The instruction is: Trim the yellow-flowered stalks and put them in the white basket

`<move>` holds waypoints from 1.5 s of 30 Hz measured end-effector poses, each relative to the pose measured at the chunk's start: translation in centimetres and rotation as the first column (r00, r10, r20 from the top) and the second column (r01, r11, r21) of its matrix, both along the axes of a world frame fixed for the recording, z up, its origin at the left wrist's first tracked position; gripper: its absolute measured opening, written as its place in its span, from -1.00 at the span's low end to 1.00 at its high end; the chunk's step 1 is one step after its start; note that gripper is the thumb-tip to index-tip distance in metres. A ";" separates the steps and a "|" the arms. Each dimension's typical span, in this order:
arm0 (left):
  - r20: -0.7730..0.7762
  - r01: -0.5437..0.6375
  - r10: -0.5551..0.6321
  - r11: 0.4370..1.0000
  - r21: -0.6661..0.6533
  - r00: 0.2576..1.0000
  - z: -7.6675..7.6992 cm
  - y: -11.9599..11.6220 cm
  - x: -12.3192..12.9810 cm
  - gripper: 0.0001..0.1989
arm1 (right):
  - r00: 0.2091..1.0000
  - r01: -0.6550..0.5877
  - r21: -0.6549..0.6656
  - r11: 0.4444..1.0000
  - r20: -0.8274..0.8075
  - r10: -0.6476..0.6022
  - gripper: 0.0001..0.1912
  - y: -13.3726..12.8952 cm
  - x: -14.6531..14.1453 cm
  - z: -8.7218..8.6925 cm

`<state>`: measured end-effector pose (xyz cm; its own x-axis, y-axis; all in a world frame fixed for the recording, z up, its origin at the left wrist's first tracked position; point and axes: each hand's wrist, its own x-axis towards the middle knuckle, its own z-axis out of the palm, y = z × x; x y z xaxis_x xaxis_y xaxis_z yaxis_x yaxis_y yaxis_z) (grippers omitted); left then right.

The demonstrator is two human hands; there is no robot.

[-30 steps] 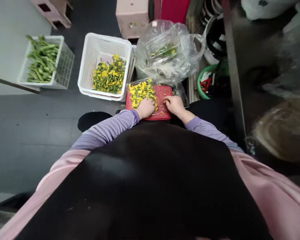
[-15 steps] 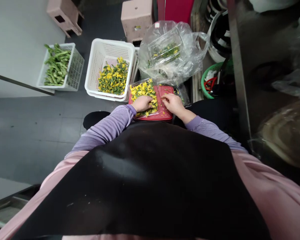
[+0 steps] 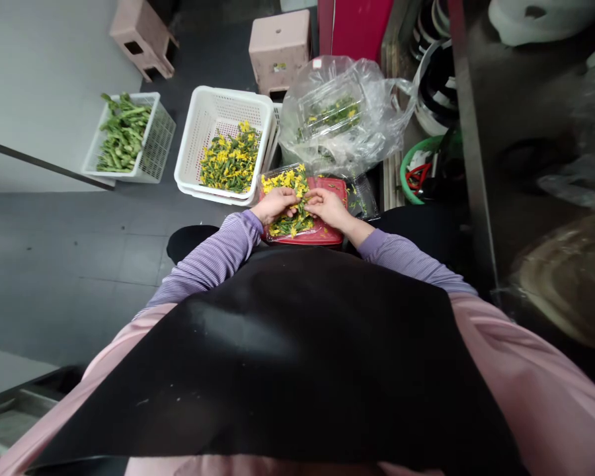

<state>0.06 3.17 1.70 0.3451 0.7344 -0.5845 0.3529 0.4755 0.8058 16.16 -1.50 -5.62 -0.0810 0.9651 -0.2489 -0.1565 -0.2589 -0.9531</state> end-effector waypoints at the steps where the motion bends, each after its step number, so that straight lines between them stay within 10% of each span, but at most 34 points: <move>1: 0.014 -0.034 0.035 0.999 -0.030 0.999 0.0 -0.2 0.2 -0.73 | 1.000 0.010 -0.006 1.000 0.011 -0.010 -0.72 -0.1 0.0 0.1; 12: 0.119 -0.252 0.269 0.958 -0.138 0.956 0.0 0.2 0.3 -0.71 | 1.000 -0.020 -0.190 0.982 0.014 0.024 -0.83 -0.5 1.2 0.7; 45: 0.255 0.050 -0.019 0.992 -0.115 0.967 -0.4 -1.7 1.9 -0.86 | 0.954 -0.005 -0.171 0.985 -0.297 -0.047 -0.72 -1.2 3.0 3.0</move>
<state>1.94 1.45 1.28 0.5169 0.6495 -0.5576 0.1629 0.5648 0.8090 19.15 -2.67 -2.61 -0.1564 0.9138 -0.3749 -0.4342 -0.4045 -0.8049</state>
